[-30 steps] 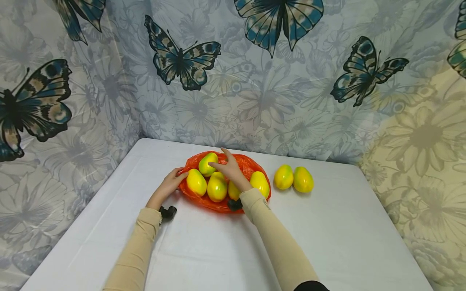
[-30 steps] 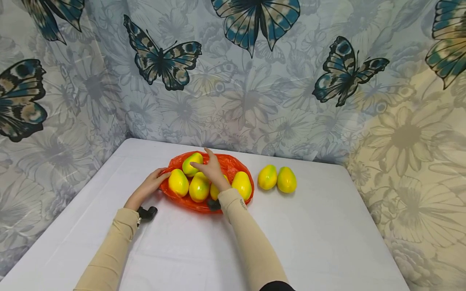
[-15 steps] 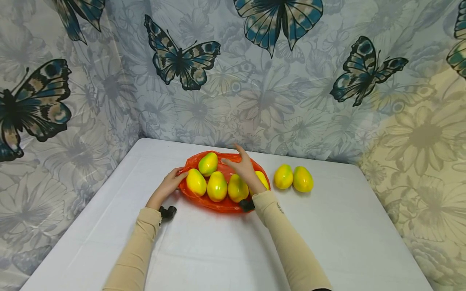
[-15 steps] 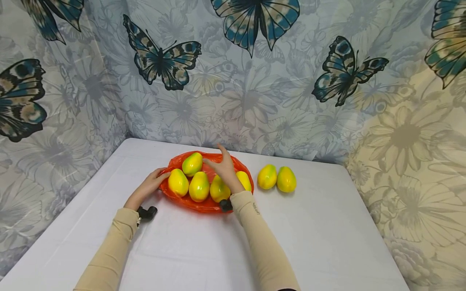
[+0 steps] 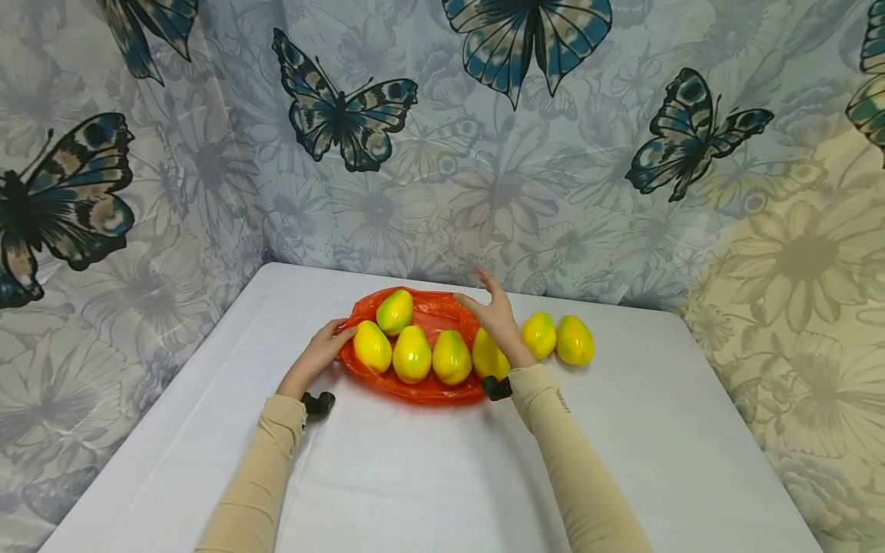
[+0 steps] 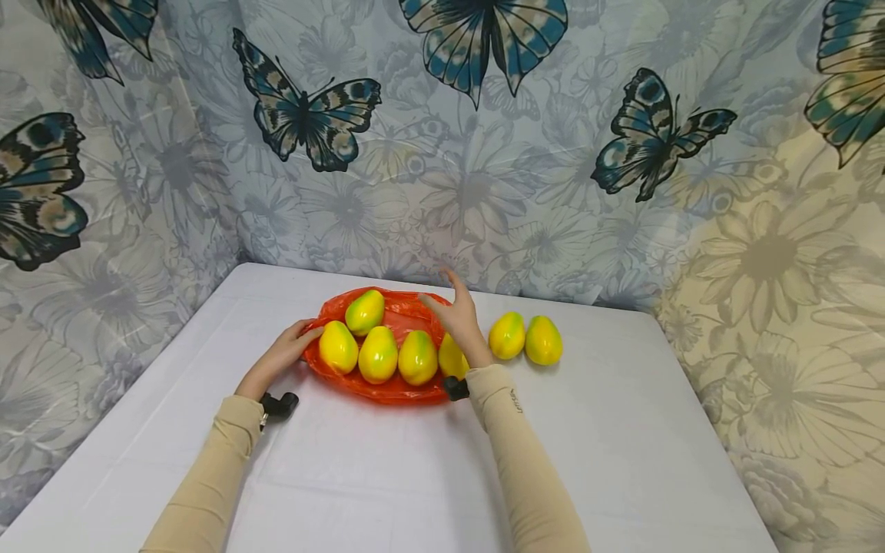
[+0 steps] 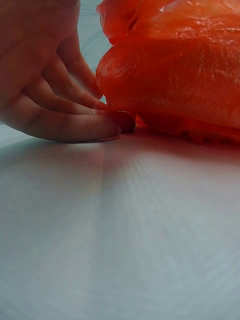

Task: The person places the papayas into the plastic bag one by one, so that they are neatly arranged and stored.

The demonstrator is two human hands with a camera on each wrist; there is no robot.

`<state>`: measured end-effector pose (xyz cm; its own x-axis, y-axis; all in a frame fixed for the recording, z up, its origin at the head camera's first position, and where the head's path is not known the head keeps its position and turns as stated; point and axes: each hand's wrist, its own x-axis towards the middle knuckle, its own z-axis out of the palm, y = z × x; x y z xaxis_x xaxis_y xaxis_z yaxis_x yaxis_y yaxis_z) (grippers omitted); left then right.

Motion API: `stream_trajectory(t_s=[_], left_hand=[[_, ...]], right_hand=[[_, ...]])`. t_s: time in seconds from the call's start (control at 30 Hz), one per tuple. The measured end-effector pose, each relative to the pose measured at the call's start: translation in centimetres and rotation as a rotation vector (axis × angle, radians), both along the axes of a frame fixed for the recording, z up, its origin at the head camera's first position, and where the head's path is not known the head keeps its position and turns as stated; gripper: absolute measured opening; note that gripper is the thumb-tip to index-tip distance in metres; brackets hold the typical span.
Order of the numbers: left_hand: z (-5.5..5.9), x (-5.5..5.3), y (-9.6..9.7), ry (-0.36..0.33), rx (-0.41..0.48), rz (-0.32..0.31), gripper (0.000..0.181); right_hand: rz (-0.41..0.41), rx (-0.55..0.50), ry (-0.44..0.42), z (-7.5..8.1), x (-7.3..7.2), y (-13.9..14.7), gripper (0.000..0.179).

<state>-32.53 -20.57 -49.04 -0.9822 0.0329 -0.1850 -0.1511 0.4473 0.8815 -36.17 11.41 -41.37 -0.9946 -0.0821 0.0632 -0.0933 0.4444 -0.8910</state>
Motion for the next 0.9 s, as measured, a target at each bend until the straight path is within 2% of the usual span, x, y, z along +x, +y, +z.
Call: stream_trajectory(t_s=[0.4,0.67,0.9], left_hand=[[-0.2,0.1,0.1,-0.011,0.003,0.003,0.066],[-0.2,0.1,-0.1,-0.012,-0.025,-0.006,0.067],[0.0,0.0,0.0,-0.001,-0.008,-0.007,0.066]], right_hand=[[-0.066,-0.035,-0.040,0.5,0.6,3.4,0.081],[-0.136,0.027,0.001,0.1,0.5,5.7,0.080],[-0.171,-0.002,0.015,-0.2,0.4,7.7,0.080]])
